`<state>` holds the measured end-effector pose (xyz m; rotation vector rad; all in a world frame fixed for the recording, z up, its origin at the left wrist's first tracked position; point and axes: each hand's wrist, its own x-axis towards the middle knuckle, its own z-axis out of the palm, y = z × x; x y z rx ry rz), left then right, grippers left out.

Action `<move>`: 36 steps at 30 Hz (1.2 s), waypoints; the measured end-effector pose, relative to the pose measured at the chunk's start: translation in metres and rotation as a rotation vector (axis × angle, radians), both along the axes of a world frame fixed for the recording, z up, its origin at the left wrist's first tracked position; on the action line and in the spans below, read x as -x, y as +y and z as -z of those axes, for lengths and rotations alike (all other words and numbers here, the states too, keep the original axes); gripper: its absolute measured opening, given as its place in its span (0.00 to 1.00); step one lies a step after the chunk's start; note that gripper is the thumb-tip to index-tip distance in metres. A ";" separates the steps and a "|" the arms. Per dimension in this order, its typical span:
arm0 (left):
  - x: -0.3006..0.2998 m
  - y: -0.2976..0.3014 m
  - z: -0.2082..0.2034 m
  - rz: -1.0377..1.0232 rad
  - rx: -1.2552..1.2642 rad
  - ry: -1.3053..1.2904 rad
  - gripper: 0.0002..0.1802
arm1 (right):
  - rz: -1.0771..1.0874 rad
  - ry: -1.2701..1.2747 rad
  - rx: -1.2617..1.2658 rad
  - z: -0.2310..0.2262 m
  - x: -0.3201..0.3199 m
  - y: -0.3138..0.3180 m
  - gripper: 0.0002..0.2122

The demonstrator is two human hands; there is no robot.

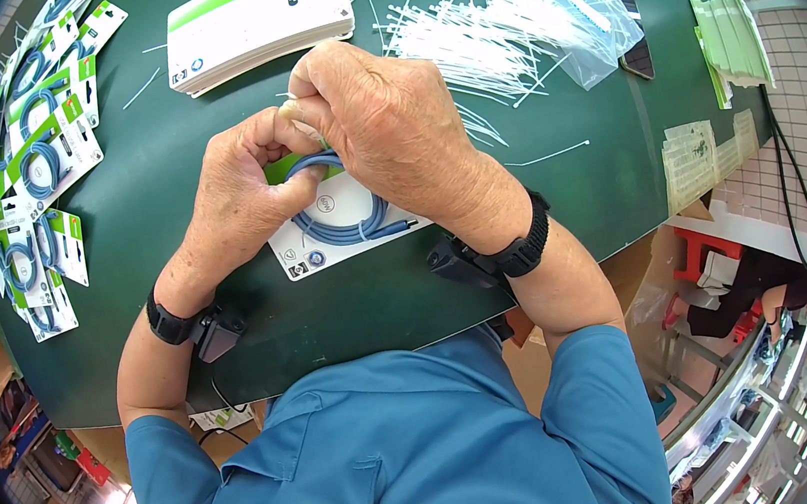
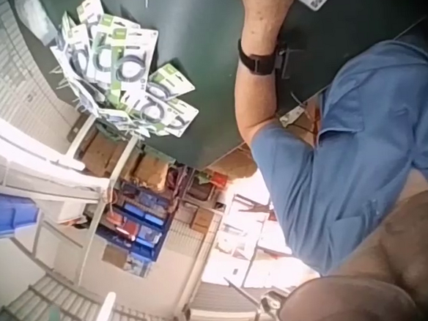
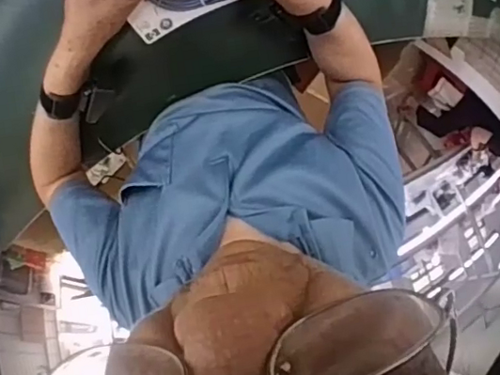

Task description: The person picks up a coiled cable, aligns it onto a cardboard backing, and secures it by threading two plastic ties through the holes and tightening them by hand. After checking the attachment, they set the packaged cable aside and reach for another cable to repeat the process.

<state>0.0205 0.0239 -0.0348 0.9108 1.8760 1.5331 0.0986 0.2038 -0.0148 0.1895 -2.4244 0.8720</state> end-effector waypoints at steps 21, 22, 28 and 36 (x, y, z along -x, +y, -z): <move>0.004 -0.002 -0.011 0.008 -0.007 0.057 0.06 | -0.073 -0.017 0.076 -0.008 -0.001 0.004 0.07; 0.005 -0.002 -0.013 0.000 -0.011 0.059 0.06 | -0.098 -0.004 0.054 -0.011 -0.001 0.005 0.07; 0.009 -0.004 -0.029 -0.015 -0.060 -0.097 0.06 | -0.123 0.079 -0.105 -0.030 -0.007 0.006 0.11; 0.011 -0.008 -0.036 -0.025 -0.096 -0.085 0.11 | -0.227 -0.116 0.081 -0.049 -0.023 -0.001 0.13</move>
